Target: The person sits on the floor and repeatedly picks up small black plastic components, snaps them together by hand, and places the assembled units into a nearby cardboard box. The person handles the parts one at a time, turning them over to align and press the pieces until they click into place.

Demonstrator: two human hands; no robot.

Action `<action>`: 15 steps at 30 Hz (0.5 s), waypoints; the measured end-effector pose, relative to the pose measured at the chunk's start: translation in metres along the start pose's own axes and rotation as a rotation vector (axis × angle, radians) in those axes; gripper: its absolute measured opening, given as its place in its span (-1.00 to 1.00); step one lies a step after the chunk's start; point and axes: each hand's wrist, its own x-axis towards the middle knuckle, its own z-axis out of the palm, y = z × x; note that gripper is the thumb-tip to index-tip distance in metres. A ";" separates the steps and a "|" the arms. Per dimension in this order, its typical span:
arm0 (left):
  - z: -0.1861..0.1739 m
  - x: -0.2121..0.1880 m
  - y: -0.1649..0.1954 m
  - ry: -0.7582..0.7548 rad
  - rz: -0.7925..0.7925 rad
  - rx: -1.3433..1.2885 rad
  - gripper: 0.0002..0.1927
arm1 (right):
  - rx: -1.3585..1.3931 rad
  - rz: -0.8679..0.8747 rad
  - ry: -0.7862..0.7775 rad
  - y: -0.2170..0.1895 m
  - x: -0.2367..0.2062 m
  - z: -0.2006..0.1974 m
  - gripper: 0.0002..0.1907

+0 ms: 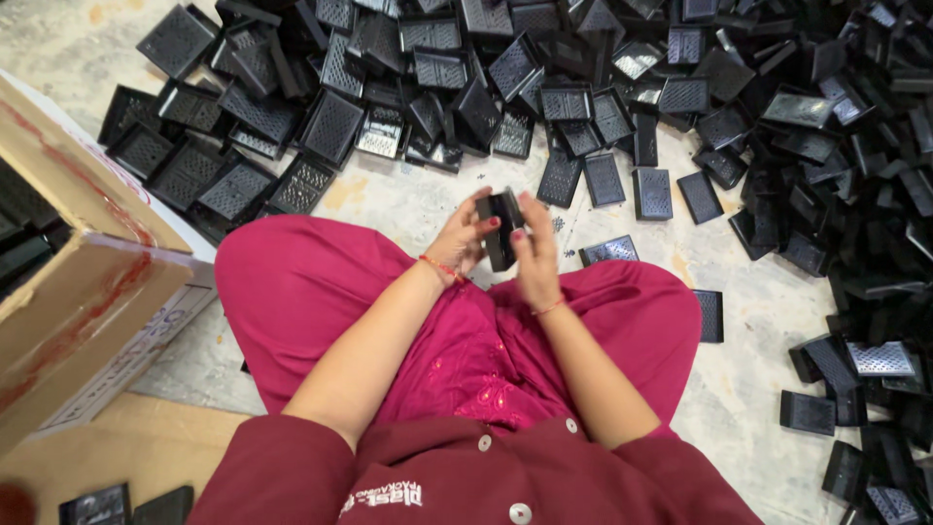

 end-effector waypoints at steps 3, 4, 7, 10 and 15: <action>-0.010 0.007 -0.003 -0.039 0.083 0.011 -0.22 | -0.012 -0.089 -0.089 -0.008 -0.001 -0.013 -0.52; -0.011 0.007 -0.003 -0.058 0.077 0.012 -0.21 | -0.025 -0.073 -0.107 -0.011 -0.003 -0.013 -0.52; -0.011 0.003 -0.001 -0.109 0.070 0.012 -0.18 | -0.049 -0.056 -0.123 -0.020 -0.002 -0.010 -0.53; -0.003 -0.002 0.006 -0.118 0.053 -0.008 -0.17 | -0.085 -0.068 -0.099 -0.024 0.002 -0.006 -0.54; 0.010 -0.007 0.016 -0.126 0.028 -0.003 -0.12 | -0.125 -0.080 -0.107 -0.024 0.000 0.001 -0.53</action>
